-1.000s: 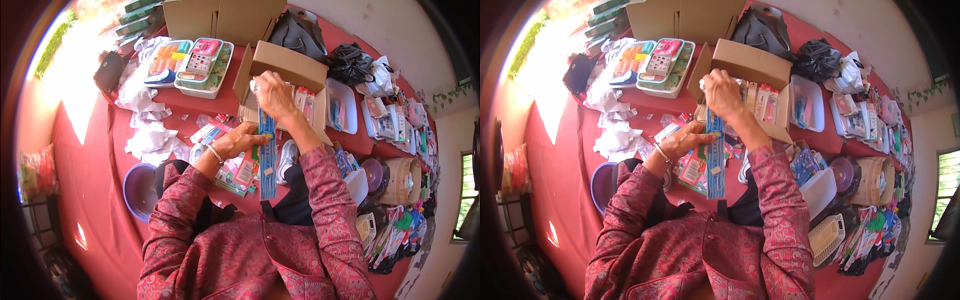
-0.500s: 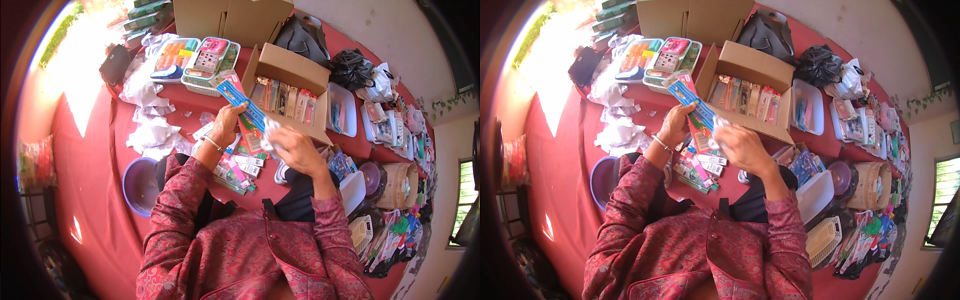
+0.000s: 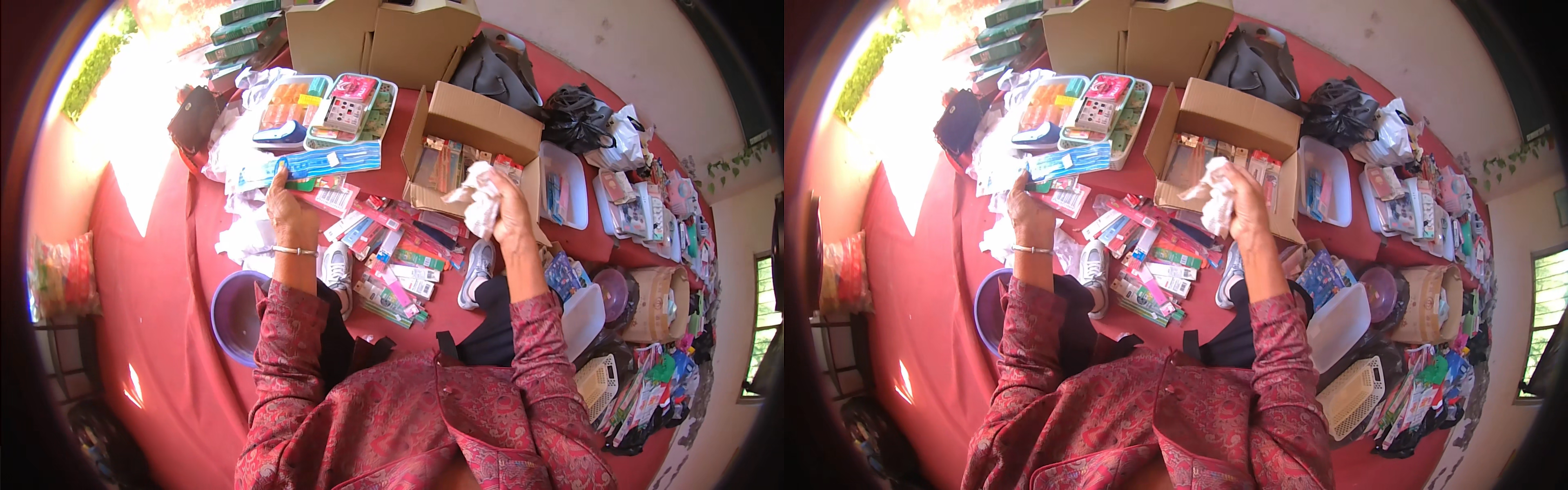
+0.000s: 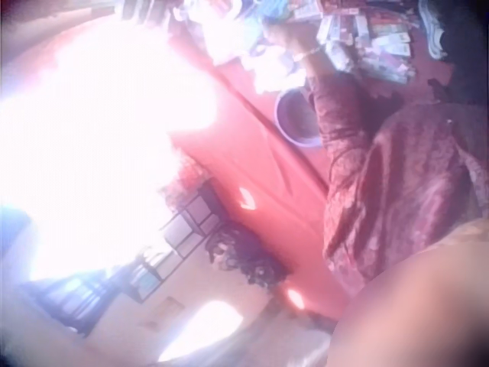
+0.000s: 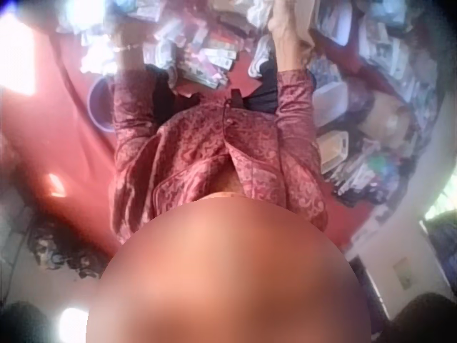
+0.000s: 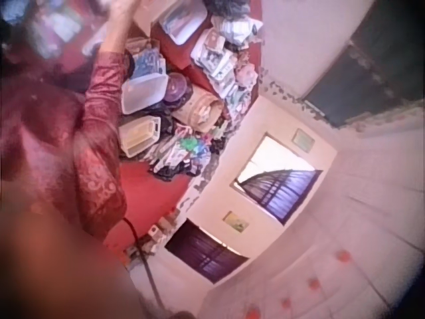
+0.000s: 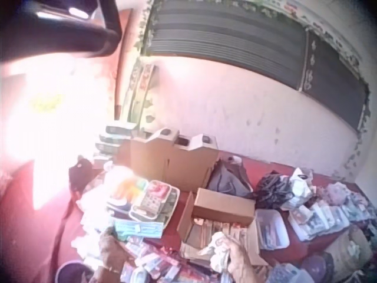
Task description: The person sits on the floor and wipes various small packaged items, such as boxes and tubes, with a white cloth. They pick up each item, wipe it down, and place it into a cardboard box.
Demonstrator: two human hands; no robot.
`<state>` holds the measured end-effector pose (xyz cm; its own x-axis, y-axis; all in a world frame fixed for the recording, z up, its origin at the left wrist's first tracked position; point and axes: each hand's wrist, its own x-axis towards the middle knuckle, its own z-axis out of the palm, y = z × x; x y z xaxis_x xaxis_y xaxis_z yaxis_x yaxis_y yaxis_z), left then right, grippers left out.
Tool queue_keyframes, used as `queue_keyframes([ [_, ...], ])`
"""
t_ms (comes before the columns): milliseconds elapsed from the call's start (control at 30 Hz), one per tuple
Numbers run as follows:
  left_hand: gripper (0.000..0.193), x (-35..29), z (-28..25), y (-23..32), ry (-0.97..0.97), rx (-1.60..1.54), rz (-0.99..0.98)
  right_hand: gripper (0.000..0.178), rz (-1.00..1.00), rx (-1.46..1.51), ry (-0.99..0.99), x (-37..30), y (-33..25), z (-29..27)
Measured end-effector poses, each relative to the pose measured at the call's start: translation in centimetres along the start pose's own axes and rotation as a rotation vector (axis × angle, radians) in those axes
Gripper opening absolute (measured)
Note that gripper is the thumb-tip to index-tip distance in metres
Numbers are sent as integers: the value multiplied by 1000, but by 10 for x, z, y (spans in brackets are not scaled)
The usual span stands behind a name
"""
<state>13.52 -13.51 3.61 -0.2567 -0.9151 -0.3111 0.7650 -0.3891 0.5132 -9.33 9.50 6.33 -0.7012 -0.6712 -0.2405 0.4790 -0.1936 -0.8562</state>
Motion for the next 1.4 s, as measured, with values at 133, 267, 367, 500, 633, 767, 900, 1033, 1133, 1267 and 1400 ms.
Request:
queue_keyframes([
  [133,21,-22,18,8,48,4,-56,27,-194,-211,-2,27,20,59],
  [267,22,-41,46,5,48,39,-150,16,-595,-1090,57,84,77,30],
  [367,14,-32,36,0,138,91,-128,18,-527,-1450,-73,77,93,26],
  [500,15,-34,30,-9,-66,137,-319,17,-509,-1485,11,88,95,17],
  [633,15,-27,24,-23,-267,136,-406,27,-308,-1275,-116,107,96,5],
  [767,15,-35,34,-45,-324,200,-429,30,-162,-1045,-7,114,94,-22],
  [900,16,-38,39,-59,-341,230,-510,37,-201,-1175,79,109,91,-28],
  [1033,18,-40,42,-72,-394,271,-524,48,-318,-1274,23,95,48,-19],
  [1133,18,-44,38,-70,-479,404,-430,54,119,-514,-367,38,8,16],
  [1267,16,-60,48,-85,-545,552,-368,33,56,-959,-711,-12,-27,18],
  [1400,17,-80,66,-97,-516,345,-444,18,143,-485,-435,-42,-18,17],
])
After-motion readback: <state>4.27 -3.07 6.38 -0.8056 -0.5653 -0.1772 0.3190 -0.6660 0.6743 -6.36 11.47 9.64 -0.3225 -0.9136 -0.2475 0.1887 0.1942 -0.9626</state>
